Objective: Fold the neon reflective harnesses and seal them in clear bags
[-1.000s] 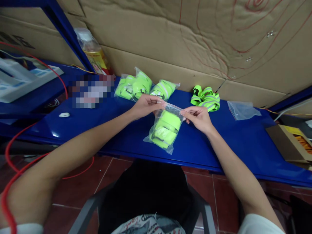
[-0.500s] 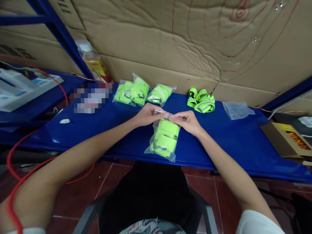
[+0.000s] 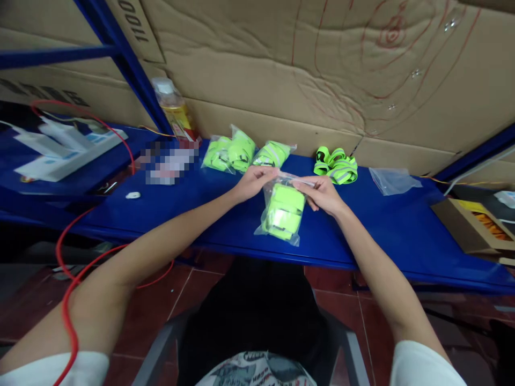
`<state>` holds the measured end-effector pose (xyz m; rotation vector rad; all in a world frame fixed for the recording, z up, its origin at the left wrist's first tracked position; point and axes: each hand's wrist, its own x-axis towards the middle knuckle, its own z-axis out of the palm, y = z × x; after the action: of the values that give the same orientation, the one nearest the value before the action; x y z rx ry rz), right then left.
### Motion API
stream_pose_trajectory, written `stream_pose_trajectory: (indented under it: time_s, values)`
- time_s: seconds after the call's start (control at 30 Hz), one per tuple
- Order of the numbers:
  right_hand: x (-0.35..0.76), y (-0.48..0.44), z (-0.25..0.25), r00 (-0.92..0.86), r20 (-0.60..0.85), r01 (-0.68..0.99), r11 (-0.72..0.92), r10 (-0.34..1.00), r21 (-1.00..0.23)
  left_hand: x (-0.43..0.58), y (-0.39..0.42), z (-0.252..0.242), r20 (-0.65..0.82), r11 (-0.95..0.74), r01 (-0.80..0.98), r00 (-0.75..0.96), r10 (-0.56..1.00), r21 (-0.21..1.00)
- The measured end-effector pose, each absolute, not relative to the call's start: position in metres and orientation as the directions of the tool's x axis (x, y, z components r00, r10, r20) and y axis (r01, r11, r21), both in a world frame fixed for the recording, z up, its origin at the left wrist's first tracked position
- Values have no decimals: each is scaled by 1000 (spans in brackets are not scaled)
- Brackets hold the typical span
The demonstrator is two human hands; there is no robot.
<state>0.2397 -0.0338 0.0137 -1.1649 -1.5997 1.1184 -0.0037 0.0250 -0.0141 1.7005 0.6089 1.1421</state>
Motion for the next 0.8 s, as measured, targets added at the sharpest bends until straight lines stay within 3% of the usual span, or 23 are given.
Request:
stream_pose_trajectory:
  time_s: [0.1, 0.2, 0.3, 0.4, 0.53, 0.7, 0.8]
  values:
    - [252, -28, 36, -26, 317, 220, 315, 948, -923, -9, 34, -14, 340, -298, -169, 348, 874, 939]
    - [265, -17, 52, 117, 538, 262, 497, 835, -827, -15, 44, -14, 416, -396, -140, 166, 894, 907]
    - [270, -7, 39, 95, 642, 356, 576, 761, -736, -19, 53, -16, 456, -455, -61, 7, 890, 888]
    - [266, -6, 6, -83, 614, 491, 568, 785, -660, -17, 56, -21, 448, -447, 28, -45, 893, 894]
    - [257, -9, -23, -327, 491, 699, 557, 807, -449, -12, 52, -27, 469, -463, 179, 12, 883, 868]
    - [264, 7, -26, -374, 456, 723, 562, 808, -402, -11, 35, -29, 614, -627, 443, 194, 765, 641]
    - [268, 9, -20, -410, 440, 746, 571, 799, -343, -11, 26, -26, 618, -662, 503, 282, 733, 556]
